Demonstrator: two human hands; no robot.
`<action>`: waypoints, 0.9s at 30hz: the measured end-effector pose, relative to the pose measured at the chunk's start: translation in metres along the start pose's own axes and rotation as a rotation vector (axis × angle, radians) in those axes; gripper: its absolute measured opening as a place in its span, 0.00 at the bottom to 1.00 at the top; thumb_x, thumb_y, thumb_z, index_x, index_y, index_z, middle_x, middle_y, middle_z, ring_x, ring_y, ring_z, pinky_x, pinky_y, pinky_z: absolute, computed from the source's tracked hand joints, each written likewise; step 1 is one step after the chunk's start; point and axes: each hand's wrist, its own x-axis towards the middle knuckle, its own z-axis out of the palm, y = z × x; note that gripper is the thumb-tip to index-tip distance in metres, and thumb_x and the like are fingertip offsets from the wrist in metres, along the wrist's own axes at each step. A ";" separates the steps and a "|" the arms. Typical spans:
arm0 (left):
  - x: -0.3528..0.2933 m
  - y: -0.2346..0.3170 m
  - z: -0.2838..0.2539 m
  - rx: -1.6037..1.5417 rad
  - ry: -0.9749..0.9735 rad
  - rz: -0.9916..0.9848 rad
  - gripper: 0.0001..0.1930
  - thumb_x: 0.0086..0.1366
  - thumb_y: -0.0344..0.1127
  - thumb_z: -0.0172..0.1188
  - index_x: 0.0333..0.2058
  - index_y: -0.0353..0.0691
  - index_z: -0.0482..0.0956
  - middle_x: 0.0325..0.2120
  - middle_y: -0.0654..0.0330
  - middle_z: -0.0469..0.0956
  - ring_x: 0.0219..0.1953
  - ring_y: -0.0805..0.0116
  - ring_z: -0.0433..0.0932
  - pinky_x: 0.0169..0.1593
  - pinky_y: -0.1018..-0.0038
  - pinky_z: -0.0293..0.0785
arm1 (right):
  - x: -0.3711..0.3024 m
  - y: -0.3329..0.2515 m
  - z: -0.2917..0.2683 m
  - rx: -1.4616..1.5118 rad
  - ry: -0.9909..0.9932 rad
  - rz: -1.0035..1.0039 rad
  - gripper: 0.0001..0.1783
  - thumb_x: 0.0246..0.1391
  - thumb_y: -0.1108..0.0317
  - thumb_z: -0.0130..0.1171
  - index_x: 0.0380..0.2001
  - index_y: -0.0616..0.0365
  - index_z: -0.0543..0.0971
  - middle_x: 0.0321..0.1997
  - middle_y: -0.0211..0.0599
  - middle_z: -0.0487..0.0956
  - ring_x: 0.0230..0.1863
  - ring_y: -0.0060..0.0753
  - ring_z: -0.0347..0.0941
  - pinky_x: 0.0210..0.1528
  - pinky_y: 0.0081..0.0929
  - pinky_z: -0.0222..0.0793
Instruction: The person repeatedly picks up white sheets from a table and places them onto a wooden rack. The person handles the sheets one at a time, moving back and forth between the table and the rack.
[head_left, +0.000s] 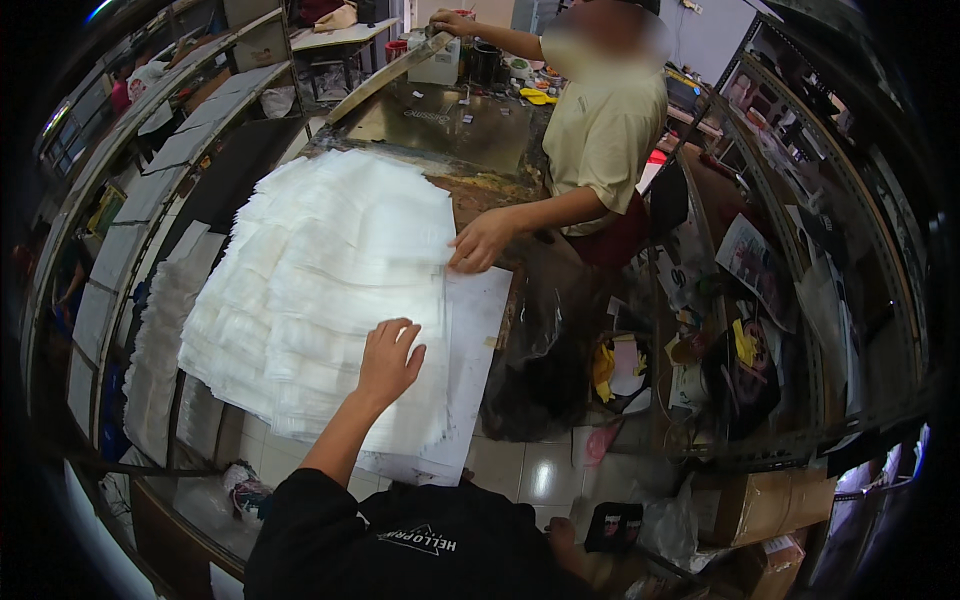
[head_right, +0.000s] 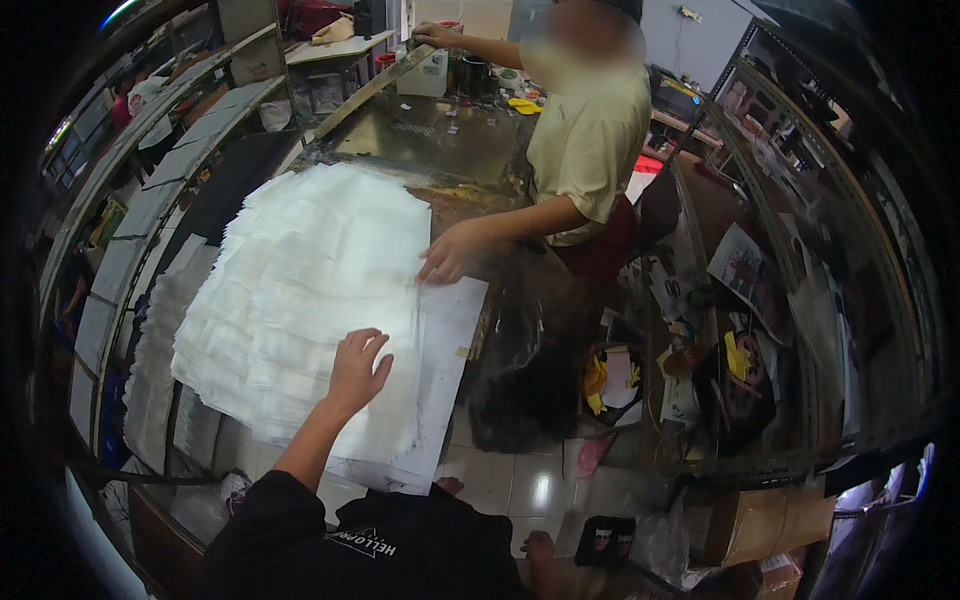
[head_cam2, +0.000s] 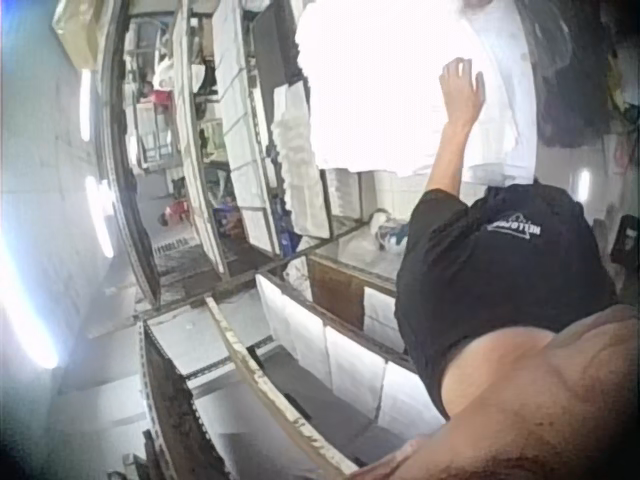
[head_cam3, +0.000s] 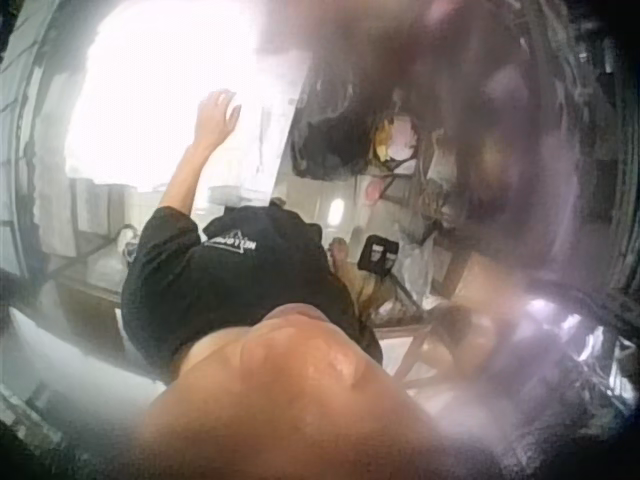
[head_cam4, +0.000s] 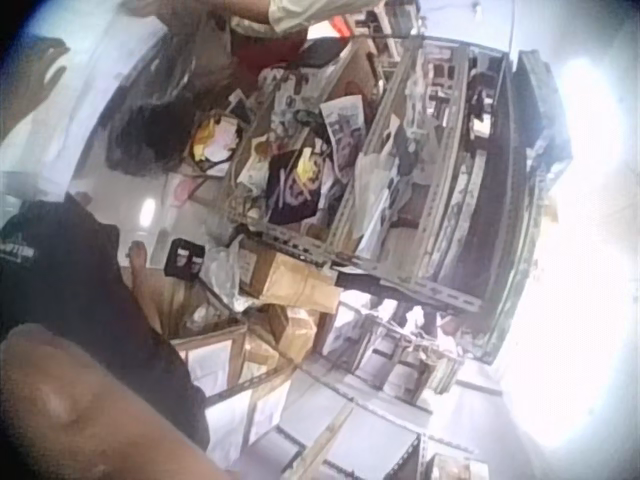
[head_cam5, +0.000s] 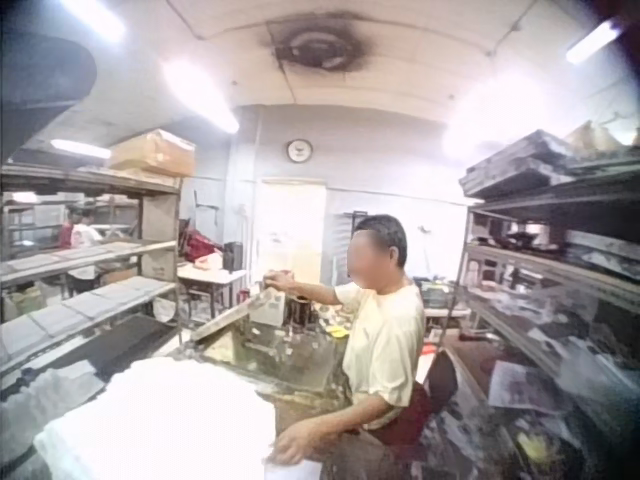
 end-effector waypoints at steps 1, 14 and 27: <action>0.007 0.000 -0.001 0.034 0.009 0.029 0.17 0.55 0.31 0.65 0.44 0.37 0.76 0.42 0.55 0.74 0.46 0.56 0.72 0.47 0.62 0.68 | -0.001 -0.009 0.002 -0.012 0.014 0.026 0.17 0.61 0.62 0.51 0.45 0.66 0.74 0.32 0.46 0.79 0.26 0.38 0.80 0.20 0.30 0.70; 0.035 -0.060 0.041 0.368 -0.262 0.164 0.02 0.58 0.30 0.57 0.28 0.43 0.78 0.29 0.62 0.76 0.37 0.63 0.74 0.43 0.64 0.66 | -0.028 -0.018 0.024 0.059 0.033 0.090 0.20 0.61 0.58 0.52 0.46 0.66 0.74 0.34 0.44 0.80 0.26 0.34 0.79 0.22 0.29 0.69; -0.014 0.107 0.048 -0.095 -0.449 0.529 0.03 0.52 0.30 0.59 0.27 0.42 0.75 0.23 0.60 0.73 0.26 0.60 0.76 0.32 0.64 0.68 | -0.130 -0.291 0.058 0.305 -0.185 -0.575 0.26 0.63 0.64 0.54 0.63 0.57 0.65 0.39 0.39 0.79 0.34 0.24 0.74 0.35 0.23 0.70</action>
